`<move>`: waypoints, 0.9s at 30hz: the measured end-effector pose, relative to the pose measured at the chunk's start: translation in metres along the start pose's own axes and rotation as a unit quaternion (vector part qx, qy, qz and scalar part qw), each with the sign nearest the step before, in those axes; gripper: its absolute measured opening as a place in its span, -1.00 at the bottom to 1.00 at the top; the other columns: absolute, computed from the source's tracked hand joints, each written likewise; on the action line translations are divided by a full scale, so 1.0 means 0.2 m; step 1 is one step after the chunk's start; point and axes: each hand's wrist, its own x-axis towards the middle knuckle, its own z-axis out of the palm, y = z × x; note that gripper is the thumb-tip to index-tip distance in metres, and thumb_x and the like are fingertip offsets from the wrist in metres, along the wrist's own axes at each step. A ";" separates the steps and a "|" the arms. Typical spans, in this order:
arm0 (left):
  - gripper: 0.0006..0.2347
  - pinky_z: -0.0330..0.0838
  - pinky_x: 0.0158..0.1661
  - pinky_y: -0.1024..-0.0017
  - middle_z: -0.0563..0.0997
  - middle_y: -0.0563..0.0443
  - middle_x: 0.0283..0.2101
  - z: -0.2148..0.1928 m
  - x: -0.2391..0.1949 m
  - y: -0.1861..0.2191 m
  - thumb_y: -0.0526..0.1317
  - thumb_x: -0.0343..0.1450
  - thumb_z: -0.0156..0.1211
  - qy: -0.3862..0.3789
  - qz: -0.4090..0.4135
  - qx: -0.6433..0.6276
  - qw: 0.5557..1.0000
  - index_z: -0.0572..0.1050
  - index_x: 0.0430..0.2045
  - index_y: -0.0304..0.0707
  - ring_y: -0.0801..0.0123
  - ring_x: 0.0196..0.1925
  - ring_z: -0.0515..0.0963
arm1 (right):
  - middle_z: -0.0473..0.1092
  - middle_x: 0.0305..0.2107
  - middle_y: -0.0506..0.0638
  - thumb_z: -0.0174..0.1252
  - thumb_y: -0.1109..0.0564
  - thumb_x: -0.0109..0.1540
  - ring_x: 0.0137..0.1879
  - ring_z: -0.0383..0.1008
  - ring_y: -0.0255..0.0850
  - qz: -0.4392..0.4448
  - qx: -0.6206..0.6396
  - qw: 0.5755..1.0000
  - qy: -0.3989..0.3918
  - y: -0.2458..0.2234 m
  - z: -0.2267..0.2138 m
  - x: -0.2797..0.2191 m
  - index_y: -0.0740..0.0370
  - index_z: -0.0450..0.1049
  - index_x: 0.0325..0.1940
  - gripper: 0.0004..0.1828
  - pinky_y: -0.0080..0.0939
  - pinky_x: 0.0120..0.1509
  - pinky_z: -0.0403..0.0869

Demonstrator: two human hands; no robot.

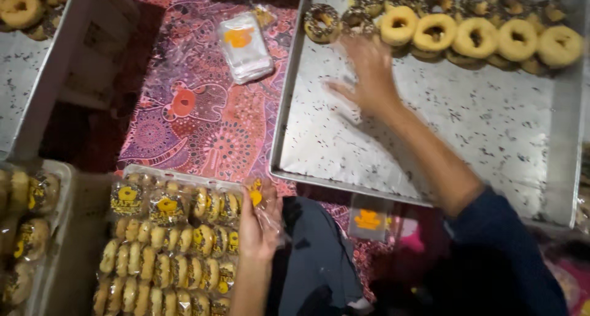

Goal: The person sits on the floor and repeatedly picks donuts from a metal tray, places them into small clear plastic bags, and arranges the sealed bags into a white plastic crate. The person handles the donuts by hand and works continuously throughout the clip.

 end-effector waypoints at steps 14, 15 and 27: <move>-0.58 0.47 0.17 0.26 0.50 -0.06 0.23 0.40 -0.05 -0.11 0.05 0.53 -0.07 -0.140 -0.047 -0.041 0.988 0.34 0.22 -0.15 0.25 0.25 0.52 | 0.37 0.28 0.22 0.47 0.13 0.07 0.37 0.47 0.03 0.023 0.318 0.946 0.060 -0.21 -0.32 -0.48 0.00 -0.51 0.68 0.44 0.10 0.51 0.51; -0.56 0.46 0.19 0.27 0.50 -0.07 0.26 0.43 -0.06 -0.15 0.05 0.55 -0.07 -0.156 -0.056 -0.056 0.985 0.34 0.23 -0.23 0.25 0.28 0.50 | 0.40 0.18 0.21 0.42 0.24 0.10 0.34 0.45 0.03 0.039 0.362 0.928 0.079 -0.28 -0.36 -0.72 -0.03 -0.59 0.68 0.45 0.12 0.59 0.36; -0.72 0.65 -0.08 0.43 0.63 -0.07 -0.05 0.42 -0.64 -0.88 -0.26 0.49 0.18 -0.193 -0.036 0.084 0.977 0.43 0.07 -0.36 0.37 -0.05 0.67 | 0.45 0.18 0.13 0.47 0.28 0.00 0.55 0.16 0.10 0.158 0.095 0.971 0.154 -0.71 -0.51 -1.49 0.28 -0.37 0.62 0.37 0.45 0.55 -0.16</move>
